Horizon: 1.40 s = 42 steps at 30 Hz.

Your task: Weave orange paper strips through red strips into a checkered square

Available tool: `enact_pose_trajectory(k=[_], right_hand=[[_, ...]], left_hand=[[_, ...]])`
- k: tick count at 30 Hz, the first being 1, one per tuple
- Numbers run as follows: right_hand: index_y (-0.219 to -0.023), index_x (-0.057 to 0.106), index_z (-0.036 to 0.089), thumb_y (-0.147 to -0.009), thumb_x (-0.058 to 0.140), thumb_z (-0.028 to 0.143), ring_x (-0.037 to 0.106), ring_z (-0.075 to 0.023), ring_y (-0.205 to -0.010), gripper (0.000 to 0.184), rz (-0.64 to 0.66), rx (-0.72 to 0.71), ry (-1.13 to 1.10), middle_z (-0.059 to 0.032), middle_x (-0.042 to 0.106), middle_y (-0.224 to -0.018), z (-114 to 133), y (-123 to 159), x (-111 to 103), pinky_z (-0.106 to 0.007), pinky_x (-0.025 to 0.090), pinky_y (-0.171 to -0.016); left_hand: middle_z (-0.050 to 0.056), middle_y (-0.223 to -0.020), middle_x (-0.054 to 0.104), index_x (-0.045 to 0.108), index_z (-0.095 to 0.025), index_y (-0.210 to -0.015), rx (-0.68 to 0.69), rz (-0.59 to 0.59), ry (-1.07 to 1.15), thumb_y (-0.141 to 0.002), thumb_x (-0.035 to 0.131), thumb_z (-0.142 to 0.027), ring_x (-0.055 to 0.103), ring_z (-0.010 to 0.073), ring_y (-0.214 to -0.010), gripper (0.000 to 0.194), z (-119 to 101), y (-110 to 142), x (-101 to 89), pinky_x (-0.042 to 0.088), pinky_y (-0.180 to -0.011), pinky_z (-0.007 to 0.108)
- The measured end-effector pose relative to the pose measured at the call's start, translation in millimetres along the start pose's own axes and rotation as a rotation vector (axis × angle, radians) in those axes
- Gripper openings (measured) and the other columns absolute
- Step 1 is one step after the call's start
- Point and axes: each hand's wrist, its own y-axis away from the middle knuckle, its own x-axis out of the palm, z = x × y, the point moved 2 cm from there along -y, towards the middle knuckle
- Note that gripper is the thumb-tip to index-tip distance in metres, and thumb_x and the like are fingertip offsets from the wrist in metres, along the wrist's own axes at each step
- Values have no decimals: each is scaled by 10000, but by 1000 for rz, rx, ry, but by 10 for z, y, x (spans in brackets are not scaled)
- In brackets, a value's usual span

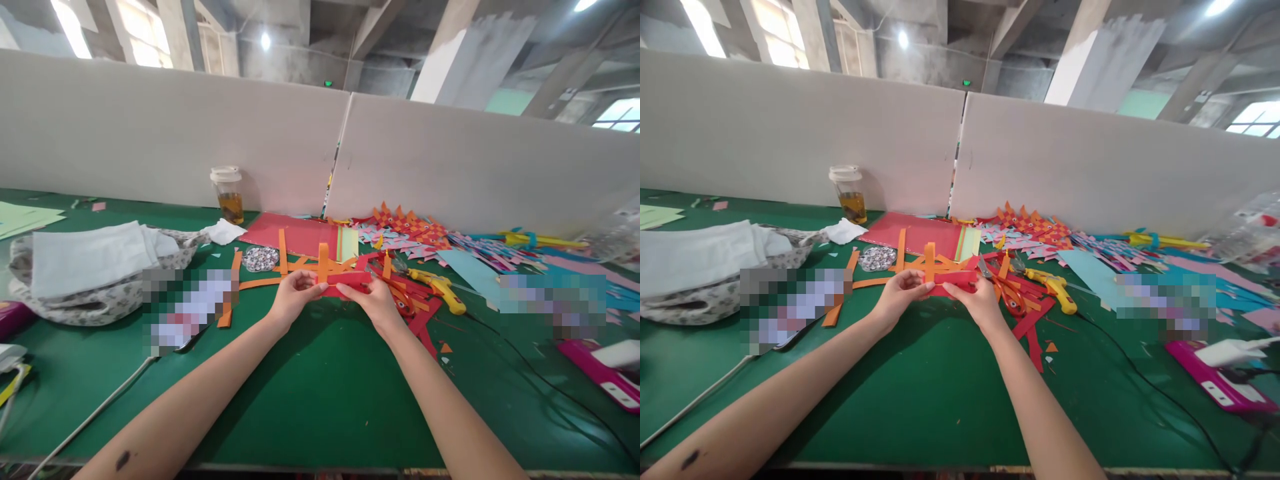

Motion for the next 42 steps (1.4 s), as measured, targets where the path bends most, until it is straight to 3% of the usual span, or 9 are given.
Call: enact_pose_trajectory(k=[5,11,13,17,29,35,37,42], right_hand=[[-917,640,146,-607,717,368,630,-234,-858,388,12,-48,45,-81,681,-919,-21,6,-18,-376,496,-777],[-930,626,165,-588,730,348,627,-225,-899,402,23,-31,37,-72,672,-980,-22,-6,-36,-370,480,-817],[-974,602,166,-566,743,346,629,-220,-884,469,12,-3,7,-70,670,-977,-26,-22,-55,-365,487,-797],[-1005,568,143,-486,779,341,630,-186,-745,593,-129,23,47,-43,671,-826,-36,-58,-133,-339,499,-716],[-825,661,151,-559,714,433,560,-151,-606,391,-186,-13,272,-15,633,-689,-17,-42,-196,-263,442,-558],[-784,667,145,-564,703,467,507,-129,-552,391,-253,-26,376,14,563,-587,-28,-40,-227,-243,403,-508],[-814,665,148,-565,707,453,528,-139,-585,396,-227,1,326,3,589,-628,-39,-44,-216,-250,427,-527],[-877,647,149,-536,737,401,583,-150,-630,434,39,82,56,-29,654,-777,-56,-38,-103,-283,491,-585]], left_hand=[[18,-760,584,592,-157,-857,-77,43,-39,-590,720,-397,571,115,-695,382,7,21,31,515,-603,233],[-5,-678,563,582,-145,-759,-121,31,-5,-581,715,-430,544,93,-611,362,13,10,9,531,-581,247],[-9,-669,563,573,-147,-755,-119,19,3,-581,717,-425,544,92,-608,358,12,2,-3,533,-576,245],[6,-689,584,563,-144,-755,-104,-4,0,-580,719,-421,558,99,-613,363,12,-17,-26,531,-562,235],[-4,-652,570,563,-150,-738,-89,11,-77,-578,706,-451,570,108,-618,369,10,-26,-27,516,-535,220],[9,-720,614,526,-161,-803,-113,64,-49,-537,766,-342,601,113,-641,401,58,-37,-19,517,-570,231],[13,-721,627,511,-161,-792,-113,69,-26,-532,773,-317,609,114,-636,401,72,-47,-22,513,-578,231],[2,-685,629,505,-167,-809,-109,12,5,-540,770,-312,615,121,-635,405,54,-49,-30,510,-593,240]])
